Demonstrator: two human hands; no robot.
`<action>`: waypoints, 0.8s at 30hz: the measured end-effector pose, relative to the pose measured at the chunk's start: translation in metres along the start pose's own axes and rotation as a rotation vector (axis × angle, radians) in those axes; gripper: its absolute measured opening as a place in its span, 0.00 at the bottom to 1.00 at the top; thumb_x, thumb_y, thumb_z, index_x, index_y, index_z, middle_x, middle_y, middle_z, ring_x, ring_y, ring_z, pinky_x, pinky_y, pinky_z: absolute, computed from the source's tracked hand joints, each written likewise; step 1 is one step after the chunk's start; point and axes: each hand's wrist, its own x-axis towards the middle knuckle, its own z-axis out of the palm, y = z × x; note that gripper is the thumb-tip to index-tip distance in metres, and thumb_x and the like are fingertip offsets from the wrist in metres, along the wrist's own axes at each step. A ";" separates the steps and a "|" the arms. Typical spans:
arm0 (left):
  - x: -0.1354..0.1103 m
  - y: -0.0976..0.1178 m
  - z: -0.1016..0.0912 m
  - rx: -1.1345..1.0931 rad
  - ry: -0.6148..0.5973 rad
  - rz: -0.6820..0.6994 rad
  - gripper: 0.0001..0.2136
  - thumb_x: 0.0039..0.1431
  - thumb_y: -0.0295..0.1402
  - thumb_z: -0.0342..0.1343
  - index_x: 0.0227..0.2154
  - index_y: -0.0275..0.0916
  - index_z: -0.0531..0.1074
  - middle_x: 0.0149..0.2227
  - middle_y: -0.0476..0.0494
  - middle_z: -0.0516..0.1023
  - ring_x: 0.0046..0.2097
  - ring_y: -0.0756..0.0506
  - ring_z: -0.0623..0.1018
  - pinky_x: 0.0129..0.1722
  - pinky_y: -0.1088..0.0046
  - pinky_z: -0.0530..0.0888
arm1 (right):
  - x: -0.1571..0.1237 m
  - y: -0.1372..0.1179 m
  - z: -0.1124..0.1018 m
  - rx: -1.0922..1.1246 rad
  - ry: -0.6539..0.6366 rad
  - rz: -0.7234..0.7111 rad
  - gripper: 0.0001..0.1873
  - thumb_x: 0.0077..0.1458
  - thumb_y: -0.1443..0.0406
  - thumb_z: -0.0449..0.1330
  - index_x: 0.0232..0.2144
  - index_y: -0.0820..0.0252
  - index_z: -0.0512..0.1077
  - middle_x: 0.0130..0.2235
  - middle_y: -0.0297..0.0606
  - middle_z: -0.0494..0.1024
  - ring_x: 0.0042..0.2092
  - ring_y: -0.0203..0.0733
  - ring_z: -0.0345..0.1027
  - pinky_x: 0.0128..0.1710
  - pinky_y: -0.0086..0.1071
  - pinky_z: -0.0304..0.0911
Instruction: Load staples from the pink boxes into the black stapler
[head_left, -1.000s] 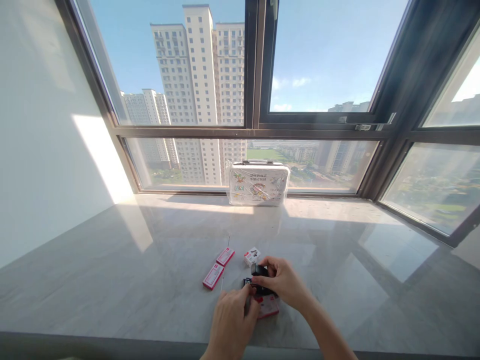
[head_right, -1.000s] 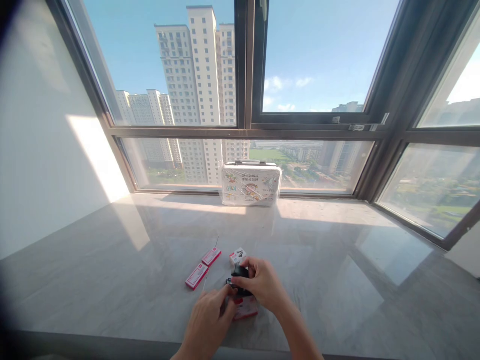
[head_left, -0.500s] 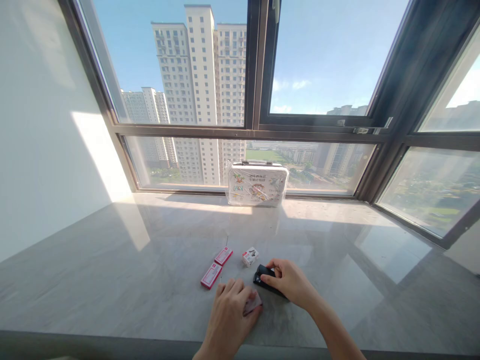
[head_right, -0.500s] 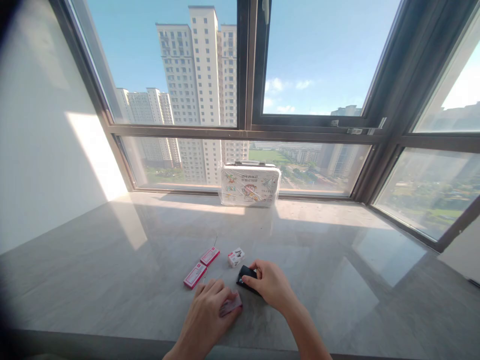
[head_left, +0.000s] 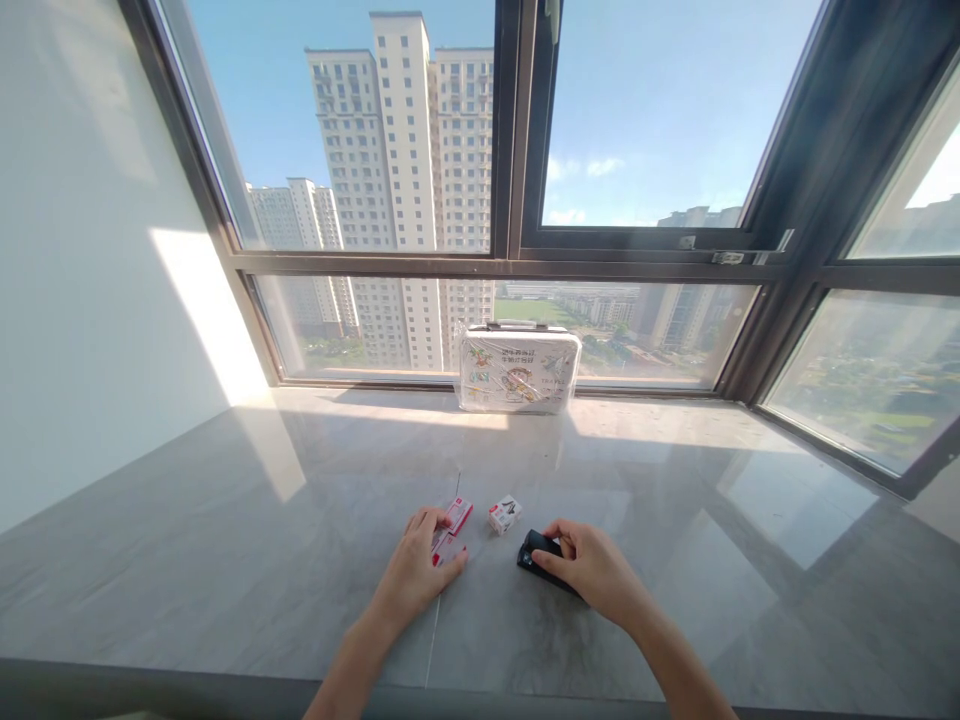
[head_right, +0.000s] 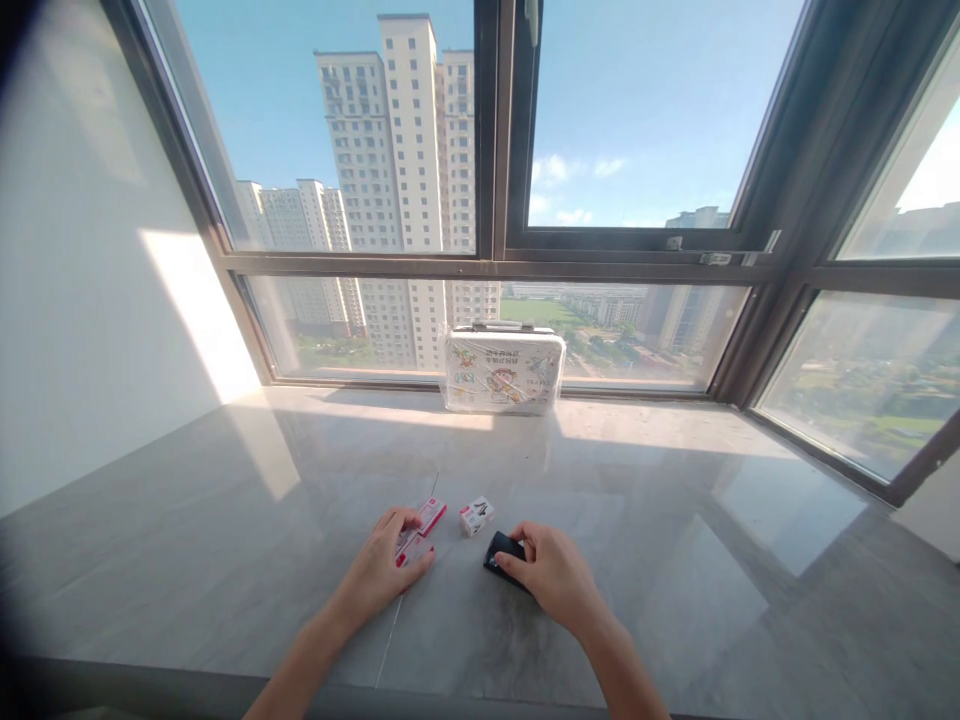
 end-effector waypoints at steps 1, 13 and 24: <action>-0.002 0.000 0.001 0.009 0.005 0.006 0.17 0.55 0.35 0.60 0.48 0.41 0.70 0.49 0.41 0.74 0.53 0.39 0.75 0.55 0.57 0.71 | 0.000 0.000 0.000 -0.001 0.003 -0.002 0.17 0.54 0.51 0.64 0.35 0.59 0.76 0.20 0.24 0.63 0.24 0.33 0.58 0.25 0.28 0.44; -0.008 0.013 0.030 0.135 -0.100 0.004 0.28 0.66 0.40 0.51 0.68 0.46 0.55 0.70 0.46 0.57 0.71 0.41 0.55 0.69 0.54 0.54 | -0.005 -0.011 -0.009 -0.058 -0.016 0.026 0.17 0.55 0.53 0.61 0.39 0.58 0.78 0.20 0.25 0.63 0.24 0.33 0.58 0.24 0.28 0.44; 0.010 0.046 0.056 0.111 -0.067 0.079 0.26 0.67 0.39 0.51 0.66 0.46 0.57 0.65 0.42 0.65 0.68 0.39 0.60 0.65 0.55 0.62 | -0.028 0.009 0.010 0.326 0.002 0.199 0.32 0.57 0.39 0.53 0.34 0.62 0.77 0.21 0.29 0.65 0.23 0.34 0.57 0.23 0.27 0.48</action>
